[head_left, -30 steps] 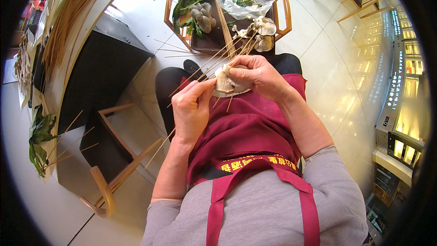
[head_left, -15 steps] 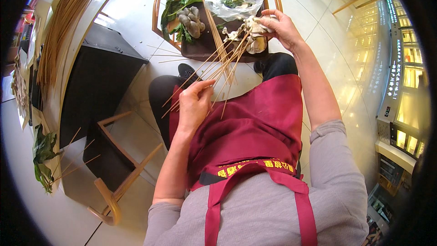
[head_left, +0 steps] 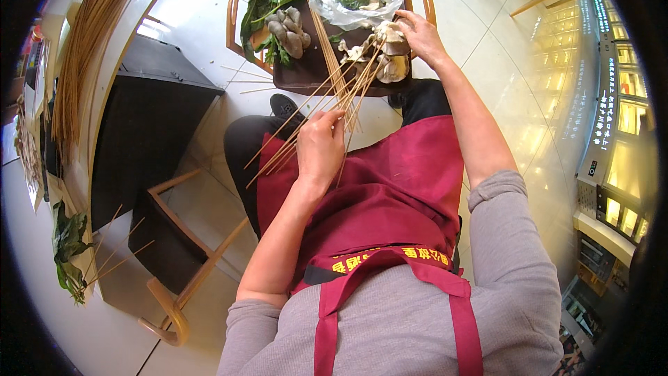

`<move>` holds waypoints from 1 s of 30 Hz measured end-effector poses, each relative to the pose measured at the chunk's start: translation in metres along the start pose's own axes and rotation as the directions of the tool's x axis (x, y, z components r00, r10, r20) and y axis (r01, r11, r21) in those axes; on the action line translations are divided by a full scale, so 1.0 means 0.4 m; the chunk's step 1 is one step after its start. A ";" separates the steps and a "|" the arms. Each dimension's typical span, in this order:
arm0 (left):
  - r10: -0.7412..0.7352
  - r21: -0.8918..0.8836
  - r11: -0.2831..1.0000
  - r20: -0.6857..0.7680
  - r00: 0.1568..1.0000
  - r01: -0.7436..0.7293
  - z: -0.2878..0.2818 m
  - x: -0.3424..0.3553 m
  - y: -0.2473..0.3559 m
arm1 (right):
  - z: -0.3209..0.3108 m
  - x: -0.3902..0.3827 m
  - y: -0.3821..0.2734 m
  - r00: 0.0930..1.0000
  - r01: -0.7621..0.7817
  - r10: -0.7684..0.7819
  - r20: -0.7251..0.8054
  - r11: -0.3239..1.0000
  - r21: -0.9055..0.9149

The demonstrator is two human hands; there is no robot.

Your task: The person sits at a table and threads white mushrooms onto wooden skewers one by one. They pick up mushrooms from a tray, align them, and slide them onto the skewers, then place the completed skewers into a container.

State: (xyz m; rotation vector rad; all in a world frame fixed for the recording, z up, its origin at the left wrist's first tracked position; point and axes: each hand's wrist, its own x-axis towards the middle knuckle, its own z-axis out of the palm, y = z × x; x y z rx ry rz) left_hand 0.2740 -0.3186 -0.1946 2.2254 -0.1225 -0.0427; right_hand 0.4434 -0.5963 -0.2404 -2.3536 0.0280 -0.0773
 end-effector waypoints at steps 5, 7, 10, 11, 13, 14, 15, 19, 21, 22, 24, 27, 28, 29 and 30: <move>0.025 0.198 0.980 0.018 1.000 -0.028 -0.053 -0.005 0.041 | 0.006 0.003 0.009 0.994 0.107 -0.107 -0.006 0.991 -0.085; 0.021 0.236 0.971 0.000 1.000 -0.021 -0.072 -0.006 0.049 | 0.009 0.007 0.015 0.989 0.148 -0.150 -0.002 0.981 -0.124; 0.016 0.205 0.979 -0.022 1.000 -0.011 -0.100 -0.002 0.044 | 0.011 0.011 0.020 0.984 0.180 -0.180 0.015 0.972 -0.154; 0.015 0.179 0.984 -0.028 0.999 -0.010 -0.109 0.000 0.037 | 0.011 0.010 0.021 0.983 0.181 -0.181 0.016 0.972 -0.147; -0.021 0.151 0.988 -0.051 0.998 0.029 -0.123 0.007 0.020 | 0.013 0.009 0.022 0.985 0.173 -0.175 -0.003 0.978 -0.119; -0.048 0.140 0.989 -0.057 0.997 0.055 -0.130 0.011 0.011 | 0.014 0.009 0.021 0.985 0.167 -0.170 -0.023 0.981 -0.097; -0.029 0.118 0.992 -0.088 0.996 0.039 -0.138 0.012 0.001 | 0.016 0.010 0.019 0.985 0.161 -0.165 -0.042 0.984 -0.074; -0.095 0.052 0.994 -0.103 0.990 0.100 -0.168 0.024 -0.044 | 0.021 0.012 0.009 0.988 0.121 -0.129 -0.081 0.988 -0.098; -0.110 0.048 0.992 -0.103 0.989 0.115 -0.180 0.026 -0.065 | 0.021 0.012 0.000 0.983 0.166 -0.171 -0.069 0.984 -0.065; -0.117 0.047 0.991 -0.104 0.988 0.123 -0.182 0.027 -0.074 | 0.021 0.011 -0.006 0.983 0.172 -0.175 -0.060 0.984 -0.050; -0.145 0.022 0.989 -0.112 0.983 0.148 -0.183 0.027 -0.092 | 0.025 0.005 -0.019 0.981 0.194 -0.195 -0.013 0.980 -0.048; -0.206 0.038 0.977 -0.075 0.976 0.209 -0.181 0.031 -0.113 | 0.024 -0.003 -0.036 0.971 0.239 -0.240 -0.010 0.969 -0.068; -0.232 0.027 0.972 -0.062 0.971 0.234 -0.179 0.033 -0.118 | 0.026 -0.002 -0.041 0.961 0.272 -0.275 -0.023 0.959 -0.074; -0.287 0.016 0.958 -0.037 0.957 0.288 -0.178 0.032 -0.121 | 0.030 -0.001 -0.045 0.964 0.263 -0.266 -0.022 0.962 -0.072; -0.256 0.038 0.966 -0.044 0.966 0.257 -0.178 0.031 -0.122 | 0.032 0.000 -0.047 0.963 0.265 -0.267 -0.027 0.962 -0.069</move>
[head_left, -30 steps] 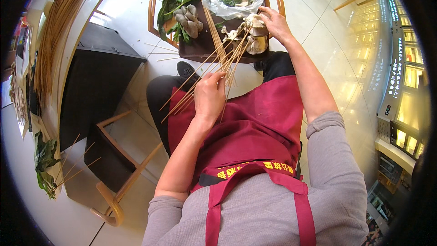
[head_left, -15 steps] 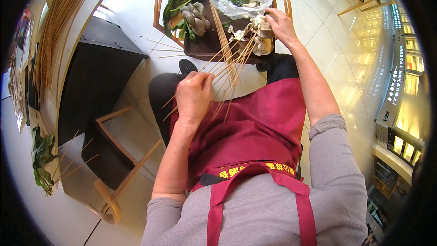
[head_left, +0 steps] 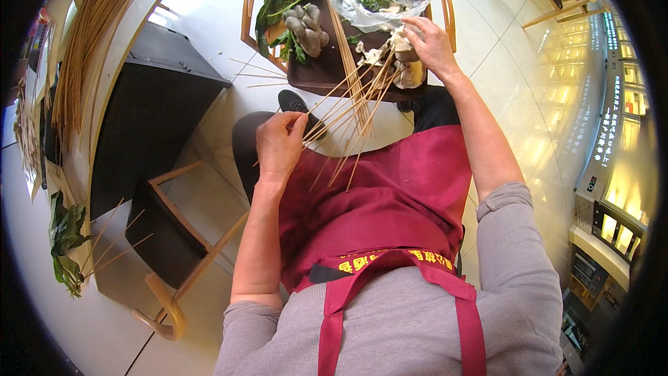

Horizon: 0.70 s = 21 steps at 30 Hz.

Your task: The person sits at a table and threads white mushrooms onto wooden skewers one by one. They pick up mushrooms from a tray, align them, and slide them onto the skewers, then place the completed skewers into a container.

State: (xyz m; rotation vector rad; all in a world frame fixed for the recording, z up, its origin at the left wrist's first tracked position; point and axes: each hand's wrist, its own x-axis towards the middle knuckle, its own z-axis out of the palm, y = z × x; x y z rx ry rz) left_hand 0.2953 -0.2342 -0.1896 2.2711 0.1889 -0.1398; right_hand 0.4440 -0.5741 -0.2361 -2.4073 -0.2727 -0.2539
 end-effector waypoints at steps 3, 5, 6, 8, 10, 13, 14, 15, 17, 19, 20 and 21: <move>-0.005 0.031 1.000 0.015 1.000 0.005 0.002 0.006 -0.001 | 0.000 0.006 0.004 0.997 -0.082 0.082 -0.017 0.997 -0.003; -0.036 0.011 0.999 0.017 0.999 0.036 0.000 0.007 -0.003 | 0.002 0.008 0.008 0.992 -0.122 0.122 -0.039 0.992 -0.010; -0.025 0.038 0.999 0.013 1.000 0.025 -0.001 0.008 -0.004 | 0.000 0.009 0.010 0.991 -0.123 0.121 -0.058 0.992 -0.018; 0.005 0.071 0.997 -0.008 1.000 -0.004 -0.005 0.015 -0.008 | -0.006 0.014 0.011 0.990 -0.108 0.103 -0.098 0.993 -0.049; 0.043 0.074 0.996 -0.031 0.999 -0.041 -0.016 0.026 -0.013 | -0.016 0.021 0.005 0.987 -0.108 0.095 -0.130 0.989 -0.100; -0.002 0.050 0.999 -0.034 0.999 0.004 -0.025 0.041 -0.019 | -0.029 0.025 -0.027 0.955 0.018 -0.087 -0.284 0.971 -0.237; -0.028 0.038 0.999 -0.033 0.999 0.030 -0.027 0.050 -0.021 | -0.032 0.028 -0.044 0.941 0.022 -0.112 -0.319 0.962 -0.272; -0.005 0.023 1.000 -0.038 0.999 0.006 -0.024 0.059 -0.021 | -0.032 0.032 -0.062 0.918 0.089 -0.196 -0.345 0.948 -0.304; -0.018 -0.034 0.999 0.010 1.000 0.019 0.006 0.088 -0.021 | -0.013 0.030 -0.106 0.925 0.159 -0.222 -0.308 0.963 -0.216; 0.030 -0.114 0.993 0.027 0.999 -0.027 0.057 0.129 -0.017 | 0.019 0.022 -0.149 0.942 0.210 -0.220 -0.254 0.976 -0.065; 0.129 -0.112 0.985 -0.004 0.992 -0.129 0.091 0.152 -0.014 | 0.031 0.009 -0.164 0.979 0.163 -0.157 -0.131 0.986 0.032; 0.241 -0.108 0.964 -0.043 0.970 -0.244 0.125 0.180 -0.009 | 0.047 0.001 -0.175 0.994 0.108 -0.108 0.000 0.994 0.008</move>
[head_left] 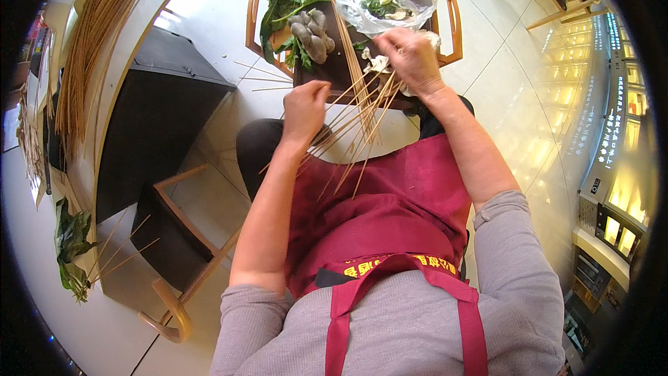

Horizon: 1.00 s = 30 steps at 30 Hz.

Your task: The person sits at a table and threads white mushrooms onto wooden skewers one by one. They pick up mushrooms from a tray, align them, and slide them onto the skewers, then place the completed skewers into a container.

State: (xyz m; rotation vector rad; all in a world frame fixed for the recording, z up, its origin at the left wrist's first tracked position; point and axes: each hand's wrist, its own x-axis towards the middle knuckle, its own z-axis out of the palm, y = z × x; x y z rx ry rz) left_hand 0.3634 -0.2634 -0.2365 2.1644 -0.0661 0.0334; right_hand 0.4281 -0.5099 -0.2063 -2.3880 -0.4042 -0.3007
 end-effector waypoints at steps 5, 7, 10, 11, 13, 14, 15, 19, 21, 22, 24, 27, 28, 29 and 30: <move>-0.101 0.124 0.988 0.038 0.994 0.095 0.143 0.129 -0.029 | 0.105 -0.040 -0.023 0.957 0.000 0.031 0.287 0.994 -0.107; -0.275 0.113 0.957 0.074 0.959 0.266 0.177 0.170 -0.042 | 0.133 -0.051 -0.020 0.951 0.030 0.007 0.308 0.993 -0.113; -0.518 0.022 0.854 0.120 0.847 0.520 0.215 0.206 -0.053 | 0.155 -0.059 -0.017 0.946 -0.060 0.075 0.317 0.997 -0.057; -0.525 -0.044 0.845 0.124 0.842 0.533 0.223 0.210 -0.057 | 0.159 -0.063 -0.020 0.949 -0.085 0.093 0.302 0.996 -0.039; -0.571 -0.157 0.791 0.154 0.806 0.591 0.237 0.217 -0.063 | 0.156 -0.064 -0.021 0.951 -0.086 0.091 0.294 0.996 -0.031; -0.579 -0.257 0.757 0.163 0.799 0.600 0.244 0.213 -0.067 | 0.155 -0.064 -0.023 0.965 -0.067 0.070 0.251 0.998 -0.019; -0.596 -0.338 0.703 0.201 0.778 0.626 0.250 0.215 -0.072 | 0.153 -0.065 -0.026 0.974 -0.062 0.064 0.216 0.998 -0.015; -0.600 -0.501 0.490 0.400 0.692 0.714 0.247 0.225 -0.106 | 0.144 -0.066 -0.035 0.976 -0.039 0.040 0.214 0.999 -0.008; -0.550 -0.543 0.440 0.466 0.693 0.715 0.249 0.229 -0.119 | 0.141 -0.067 -0.040 0.941 -0.156 0.143 0.306 0.988 0.020; -0.653 -0.417 0.523 0.364 0.664 0.743 0.262 0.235 -0.119 | 0.142 -0.069 -0.044 0.957 -0.144 0.129 0.262 0.989 0.039; -0.593 -0.326 0.668 0.311 0.743 0.669 0.272 0.242 -0.127 | 0.144 -0.067 -0.049 0.967 -0.178 0.153 0.203 0.978 0.113; -0.614 -0.363 0.627 0.315 0.724 0.689 0.292 0.246 -0.143 | 0.155 -0.063 -0.054 0.949 -0.261 0.251 0.191 0.965 0.030; -0.630 -0.419 0.572 0.327 0.705 0.705 0.299 0.246 -0.149 | 0.157 -0.059 -0.050 0.925 -0.283 0.275 0.263 0.959 -0.009; -0.618 -0.435 0.575 0.324 0.717 0.693 0.304 0.245 -0.155 | 0.161 -0.056 -0.045 0.930 -0.275 0.261 0.258 0.961 0.020; -0.598 -0.466 0.579 0.316 0.737 0.669 0.308 0.240 -0.158 | 0.165 -0.054 -0.040 0.934 -0.271 0.250 0.256 0.961 0.049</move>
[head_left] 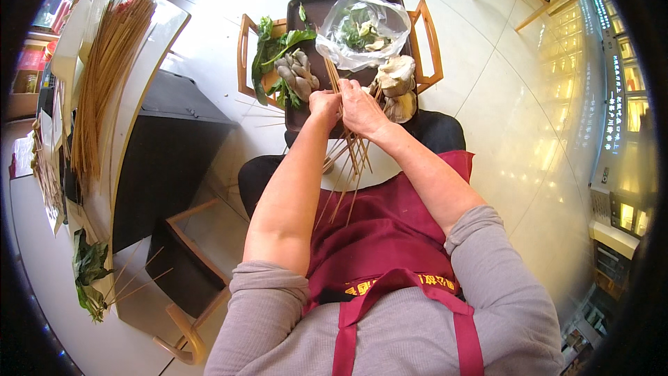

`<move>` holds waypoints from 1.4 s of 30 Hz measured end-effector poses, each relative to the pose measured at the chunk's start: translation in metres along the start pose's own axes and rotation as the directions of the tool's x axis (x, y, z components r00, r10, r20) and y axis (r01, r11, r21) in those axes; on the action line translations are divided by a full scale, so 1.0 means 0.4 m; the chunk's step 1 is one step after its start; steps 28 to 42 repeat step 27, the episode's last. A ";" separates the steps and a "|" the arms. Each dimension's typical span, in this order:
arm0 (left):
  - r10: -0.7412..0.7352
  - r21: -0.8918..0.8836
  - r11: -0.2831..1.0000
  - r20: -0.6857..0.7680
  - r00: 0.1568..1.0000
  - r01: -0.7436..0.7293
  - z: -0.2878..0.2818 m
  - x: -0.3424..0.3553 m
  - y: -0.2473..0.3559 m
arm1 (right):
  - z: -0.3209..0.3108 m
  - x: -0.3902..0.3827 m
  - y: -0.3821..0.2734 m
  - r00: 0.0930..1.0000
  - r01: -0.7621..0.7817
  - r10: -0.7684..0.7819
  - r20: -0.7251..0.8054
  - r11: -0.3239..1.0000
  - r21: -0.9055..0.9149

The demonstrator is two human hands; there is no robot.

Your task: The person sits at a table and threads white mushrooms onto wooden skewers one by one. They pick up mushrooms from a tray, align them, and slide them onto the skewers, then place the completed skewers into a container.

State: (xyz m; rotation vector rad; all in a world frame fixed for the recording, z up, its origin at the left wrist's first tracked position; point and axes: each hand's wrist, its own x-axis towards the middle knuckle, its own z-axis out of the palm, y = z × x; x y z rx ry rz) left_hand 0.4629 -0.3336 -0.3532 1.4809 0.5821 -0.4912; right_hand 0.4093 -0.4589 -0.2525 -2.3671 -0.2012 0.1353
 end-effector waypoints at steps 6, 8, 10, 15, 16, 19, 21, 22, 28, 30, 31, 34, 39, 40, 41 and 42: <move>0.159 0.105 0.983 -0.078 0.984 -0.151 0.012 -0.069 0.058 | 0.017 0.026 0.047 0.978 0.073 -0.028 -0.205 0.974 0.214; 0.219 0.116 0.972 -0.122 0.968 -0.205 0.017 -0.109 0.096 | 0.020 0.028 0.057 0.974 0.110 -0.068 -0.215 0.976 0.189; 0.368 0.129 0.927 -0.146 0.918 -0.352 0.015 -0.141 0.122 | 0.021 0.027 0.063 0.968 0.121 -0.082 -0.236 0.980 0.158; 0.586 0.194 0.810 -0.268 0.765 -0.553 0.006 -0.179 0.186 | 0.011 0.033 0.058 0.984 0.119 -0.097 -0.148 0.981 0.152; 0.615 0.190 0.788 -0.281 0.737 -0.586 0.006 -0.194 0.195 | 0.009 0.033 0.056 0.981 0.141 -0.114 -0.155 0.974 0.178; 0.713 0.130 0.696 -0.242 0.658 -0.706 -0.002 -0.229 0.230 | 0.008 0.033 0.051 0.990 0.086 -0.067 -0.127 0.985 0.148; 0.803 0.323 0.595 -0.200 0.562 -0.736 -0.016 -0.235 0.254 | 0.005 0.036 0.054 0.991 0.087 -0.068 -0.119 0.983 0.161; 0.838 0.380 0.542 -0.175 0.517 -0.750 -0.022 -0.236 0.259 | 0.004 0.038 0.054 0.989 0.092 -0.076 -0.130 0.988 0.123; 0.805 0.501 0.532 -0.048 0.592 -0.683 -0.043 -0.251 0.225 | -0.015 0.037 0.049 0.997 -0.014 0.044 -0.069 0.925 0.381; 0.805 0.501 0.532 -0.048 0.592 -0.683 -0.043 -0.251 0.225 | -0.015 0.037 0.049 0.997 -0.014 0.044 -0.069 0.925 0.381; 0.805 0.501 0.532 -0.048 0.592 -0.683 -0.043 -0.251 0.225 | -0.015 0.037 0.049 0.997 -0.014 0.044 -0.069 0.925 0.381; 0.805 0.501 0.532 -0.048 0.592 -0.683 -0.043 -0.251 0.225 | -0.015 0.037 0.049 0.997 -0.014 0.044 -0.069 0.925 0.381; 0.805 0.501 0.532 -0.048 0.592 -0.683 -0.043 -0.251 0.225 | -0.015 0.037 0.049 0.997 -0.014 0.044 -0.069 0.925 0.381; 0.805 0.501 0.532 -0.048 0.592 -0.683 -0.043 -0.251 0.225 | -0.015 0.037 0.049 0.997 -0.014 0.044 -0.069 0.925 0.381; 0.805 0.501 0.532 -0.048 0.592 -0.683 -0.043 -0.251 0.225 | -0.015 0.037 0.049 0.997 -0.014 0.044 -0.069 0.925 0.381; 0.805 0.501 0.532 -0.048 0.592 -0.683 -0.043 -0.251 0.225 | -0.015 0.037 0.049 0.997 -0.014 0.044 -0.069 0.925 0.381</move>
